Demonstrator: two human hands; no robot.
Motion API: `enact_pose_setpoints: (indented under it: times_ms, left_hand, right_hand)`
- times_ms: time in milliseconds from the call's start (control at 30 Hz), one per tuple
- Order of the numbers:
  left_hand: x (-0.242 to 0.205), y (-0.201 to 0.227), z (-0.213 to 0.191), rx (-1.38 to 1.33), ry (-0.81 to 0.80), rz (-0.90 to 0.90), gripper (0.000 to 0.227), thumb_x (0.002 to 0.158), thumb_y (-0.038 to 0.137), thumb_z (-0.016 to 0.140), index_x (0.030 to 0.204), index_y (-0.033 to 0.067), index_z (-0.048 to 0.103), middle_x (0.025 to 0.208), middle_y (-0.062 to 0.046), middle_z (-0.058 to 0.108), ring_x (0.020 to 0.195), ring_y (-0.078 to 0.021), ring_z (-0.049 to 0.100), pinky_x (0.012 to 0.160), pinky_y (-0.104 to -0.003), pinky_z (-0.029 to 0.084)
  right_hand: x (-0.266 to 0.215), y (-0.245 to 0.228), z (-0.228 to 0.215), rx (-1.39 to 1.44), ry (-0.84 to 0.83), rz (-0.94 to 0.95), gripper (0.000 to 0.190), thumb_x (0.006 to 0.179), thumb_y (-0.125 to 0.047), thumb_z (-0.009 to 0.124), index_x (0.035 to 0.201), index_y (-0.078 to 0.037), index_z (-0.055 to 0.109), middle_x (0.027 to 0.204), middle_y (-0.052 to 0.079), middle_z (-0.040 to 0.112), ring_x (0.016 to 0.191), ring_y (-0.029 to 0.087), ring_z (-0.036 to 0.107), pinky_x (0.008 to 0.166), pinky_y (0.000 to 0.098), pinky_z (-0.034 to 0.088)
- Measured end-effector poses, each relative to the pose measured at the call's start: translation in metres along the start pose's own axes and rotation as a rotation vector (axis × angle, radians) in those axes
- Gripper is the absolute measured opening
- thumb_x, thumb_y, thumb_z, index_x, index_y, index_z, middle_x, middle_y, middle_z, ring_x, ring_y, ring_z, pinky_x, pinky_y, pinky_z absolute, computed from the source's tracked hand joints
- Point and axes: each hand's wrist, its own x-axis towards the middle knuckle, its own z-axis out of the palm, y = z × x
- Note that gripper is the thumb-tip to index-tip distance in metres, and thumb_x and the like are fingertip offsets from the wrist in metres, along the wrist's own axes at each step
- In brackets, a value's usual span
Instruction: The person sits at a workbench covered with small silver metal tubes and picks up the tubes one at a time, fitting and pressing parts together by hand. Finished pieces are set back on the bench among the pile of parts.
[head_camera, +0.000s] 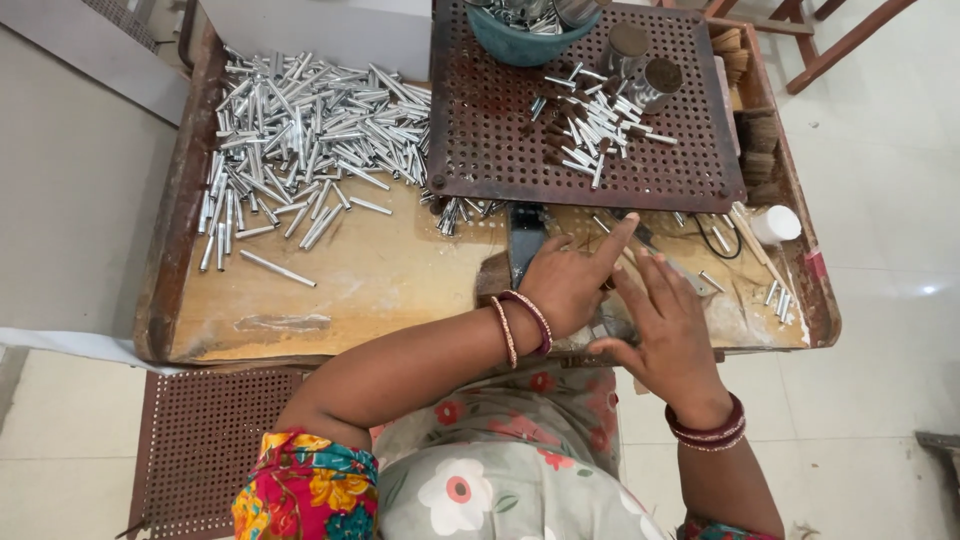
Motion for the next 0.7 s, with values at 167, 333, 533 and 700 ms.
enact_pose_setpoints:
  times_ms: [167, 333, 533, 700]
  left_hand:
    - [-0.014, 0.019, -0.042, 0.013, -0.084, -0.047, 0.099, 0.088, 0.020, 0.071, 0.163, 0.0126, 0.005, 0.088, -0.016, 0.076, 0.085, -0.0347, 0.072, 0.113, -0.051, 0.037]
    - [-0.055, 0.019, -0.085, -0.116, 0.319, 0.145, 0.078, 0.091, 0.023, 0.075, 0.155, 0.0115, 0.034, 0.116, -0.016, 0.072, 0.106, -0.0324, 0.069, 0.111, -0.049, 0.041]
    - [-0.107, -0.003, -0.085, -0.315, 0.687, 0.162, 0.013, 0.100, 0.012, 0.071, 0.091, 0.0077, 0.063, 0.117, -0.012, 0.074, 0.108, -0.0310, 0.071, 0.098, -0.038, 0.053]
    - [-0.120, -0.017, -0.068, -0.532, 0.760, 0.045, 0.013, 0.096, 0.012, 0.071, 0.095, 0.0026, 0.062, 0.115, -0.013, 0.070, 0.101, -0.0229, 0.070, 0.091, -0.034, 0.054]
  right_hand:
    - [-0.011, -0.006, 0.013, -0.144, 0.080, 0.052, 0.090, 0.083, -0.062, 0.064, 0.150, -0.005, 0.047, 0.155, 0.022, 0.045, 0.141, 0.043, 0.043, 0.116, 0.0586, 0.035]
    - [-0.001, -0.001, 0.017, 0.012, 0.165, 0.154, 0.072, 0.089, -0.048, 0.071, 0.144, -0.004, 0.054, 0.131, 0.017, 0.062, 0.119, 0.034, 0.060, 0.103, 0.0499, 0.043]
    - [0.009, -0.002, 0.031, 0.324, 0.239, 0.264, 0.027, 0.086, -0.027, 0.080, 0.102, -0.005, 0.074, 0.087, 0.008, 0.073, 0.077, 0.024, 0.070, 0.077, 0.0396, 0.052]
    - [0.006, 0.006, 0.041, 0.323, 0.302, 0.268, 0.025, 0.081, -0.025, 0.083, 0.091, -0.005, 0.073, 0.078, 0.007, 0.073, 0.070, 0.022, 0.069, 0.071, 0.0372, 0.051]
